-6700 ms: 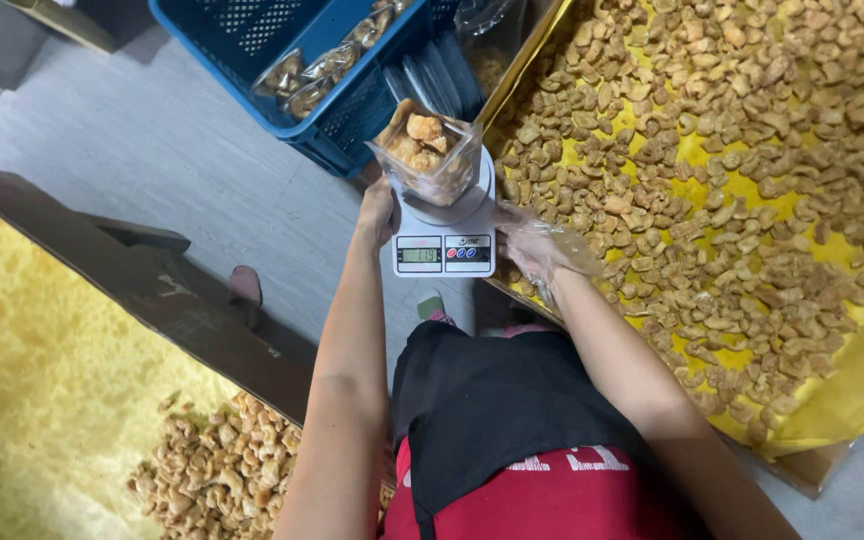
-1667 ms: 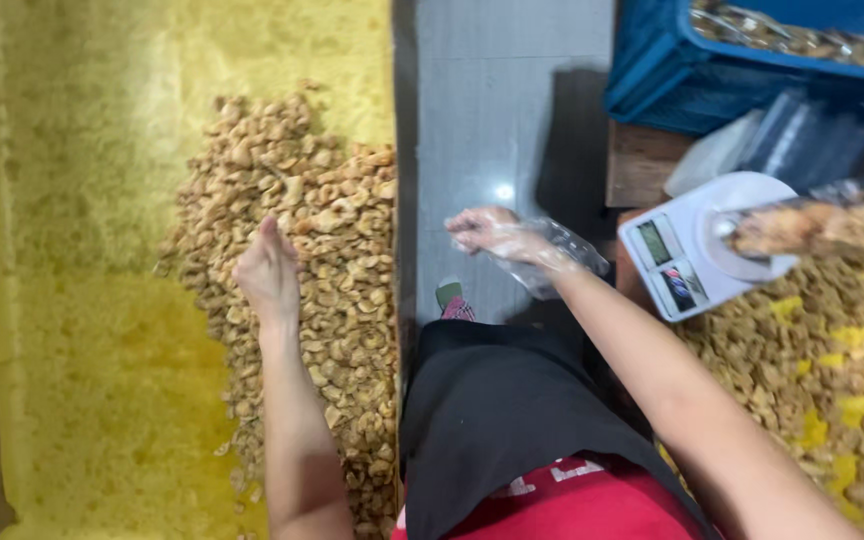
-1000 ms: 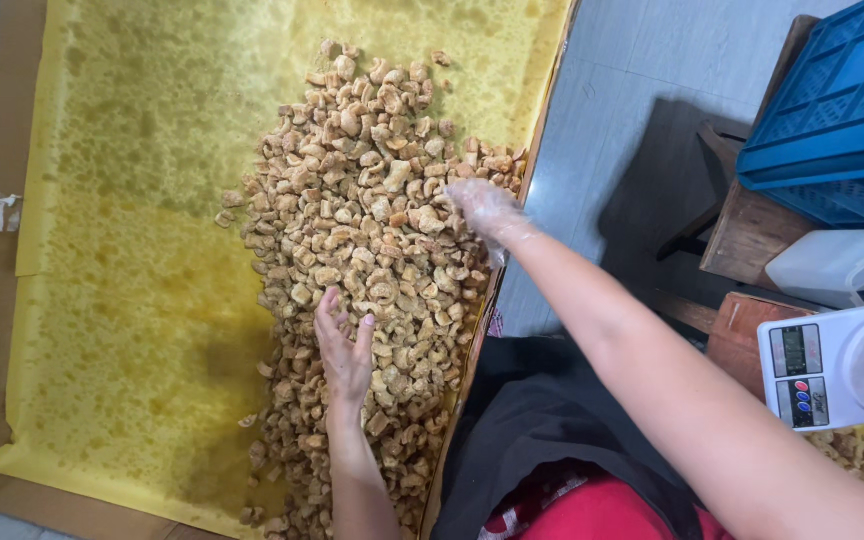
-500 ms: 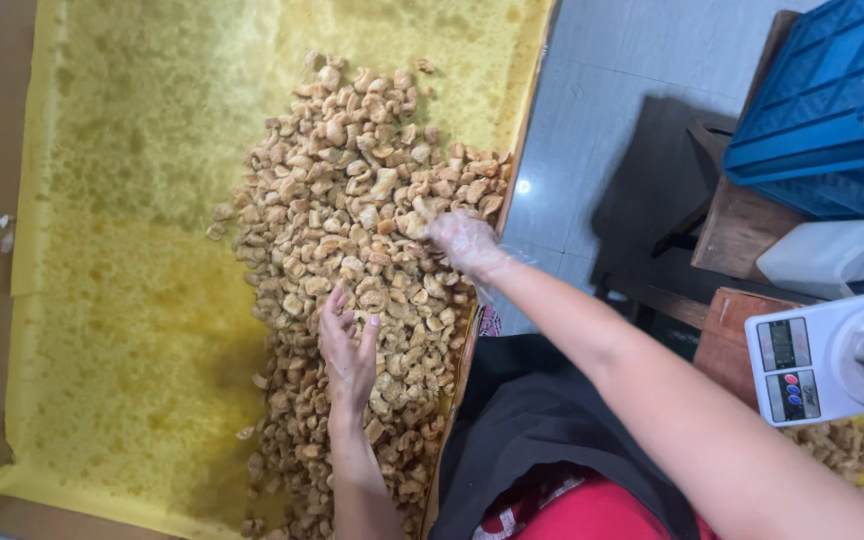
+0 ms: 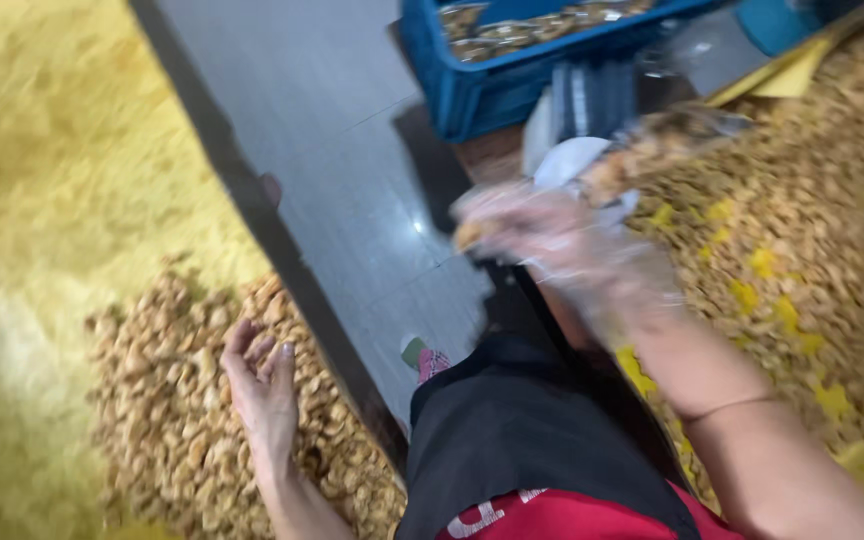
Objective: The person scoops dried fruit from a large yellow tray into clear plastic bags, weighs each bag on a digital scale, and places the filled bags into a blue basket. The process is repeated multiple times.
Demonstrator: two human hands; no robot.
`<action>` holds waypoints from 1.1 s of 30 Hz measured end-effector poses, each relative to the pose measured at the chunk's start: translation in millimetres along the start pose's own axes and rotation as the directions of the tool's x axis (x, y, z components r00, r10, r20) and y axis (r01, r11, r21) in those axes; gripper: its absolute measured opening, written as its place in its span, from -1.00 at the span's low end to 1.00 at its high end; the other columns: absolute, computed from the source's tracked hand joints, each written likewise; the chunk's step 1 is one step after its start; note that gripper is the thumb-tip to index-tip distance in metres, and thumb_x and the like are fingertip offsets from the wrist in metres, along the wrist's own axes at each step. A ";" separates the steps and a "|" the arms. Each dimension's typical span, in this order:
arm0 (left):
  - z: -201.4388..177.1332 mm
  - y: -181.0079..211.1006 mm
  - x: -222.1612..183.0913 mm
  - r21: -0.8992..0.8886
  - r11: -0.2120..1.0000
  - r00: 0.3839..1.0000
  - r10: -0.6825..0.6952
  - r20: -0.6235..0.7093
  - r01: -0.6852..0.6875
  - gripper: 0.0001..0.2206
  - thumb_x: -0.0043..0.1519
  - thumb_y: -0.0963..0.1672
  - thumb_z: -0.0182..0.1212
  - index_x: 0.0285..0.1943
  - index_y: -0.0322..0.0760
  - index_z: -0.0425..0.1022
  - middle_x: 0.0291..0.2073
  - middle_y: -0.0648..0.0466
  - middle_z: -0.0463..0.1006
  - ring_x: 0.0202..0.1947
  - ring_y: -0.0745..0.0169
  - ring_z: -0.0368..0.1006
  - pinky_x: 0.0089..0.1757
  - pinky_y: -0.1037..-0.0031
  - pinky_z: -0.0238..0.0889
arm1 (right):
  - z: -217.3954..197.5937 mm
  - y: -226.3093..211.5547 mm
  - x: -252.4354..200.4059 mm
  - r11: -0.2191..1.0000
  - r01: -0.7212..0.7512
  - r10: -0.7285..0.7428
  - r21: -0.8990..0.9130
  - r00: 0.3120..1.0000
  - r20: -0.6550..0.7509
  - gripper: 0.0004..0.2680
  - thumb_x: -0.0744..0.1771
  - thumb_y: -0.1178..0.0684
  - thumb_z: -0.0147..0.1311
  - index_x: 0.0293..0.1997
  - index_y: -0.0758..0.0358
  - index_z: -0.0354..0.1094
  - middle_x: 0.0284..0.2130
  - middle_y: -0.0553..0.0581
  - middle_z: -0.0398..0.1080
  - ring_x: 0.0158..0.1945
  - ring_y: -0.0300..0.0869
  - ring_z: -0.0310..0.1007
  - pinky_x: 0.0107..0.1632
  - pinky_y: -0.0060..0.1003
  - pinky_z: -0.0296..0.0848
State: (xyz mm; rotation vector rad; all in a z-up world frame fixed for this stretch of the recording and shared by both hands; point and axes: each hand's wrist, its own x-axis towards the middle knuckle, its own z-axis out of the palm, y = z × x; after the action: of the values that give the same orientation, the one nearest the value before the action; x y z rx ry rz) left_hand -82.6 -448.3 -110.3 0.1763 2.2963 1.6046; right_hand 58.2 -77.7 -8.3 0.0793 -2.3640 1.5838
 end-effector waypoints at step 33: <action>105.3 127.0 1.3 -0.034 0.948 0.857 0.301 0.419 -0.316 -0.66 0.41 -0.14 0.15 0.35 -0.30 0.35 0.16 -0.13 0.52 0.08 0.20 0.55 0.05 0.41 0.51 | -194.0 -23.6 -104.8 0.938 -0.179 0.049 -0.297 0.917 -0.397 -0.84 0.44 0.29 0.10 0.17 0.38 0.43 0.12 0.23 0.48 0.23 -0.12 0.49 0.33 -0.25 0.46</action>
State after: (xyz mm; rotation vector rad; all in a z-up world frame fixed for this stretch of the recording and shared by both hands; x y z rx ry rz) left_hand -59.4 -309.0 -25.0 0.8545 2.0275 1.4821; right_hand 204.2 77.8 52.5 -0.4137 -2.3034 1.0997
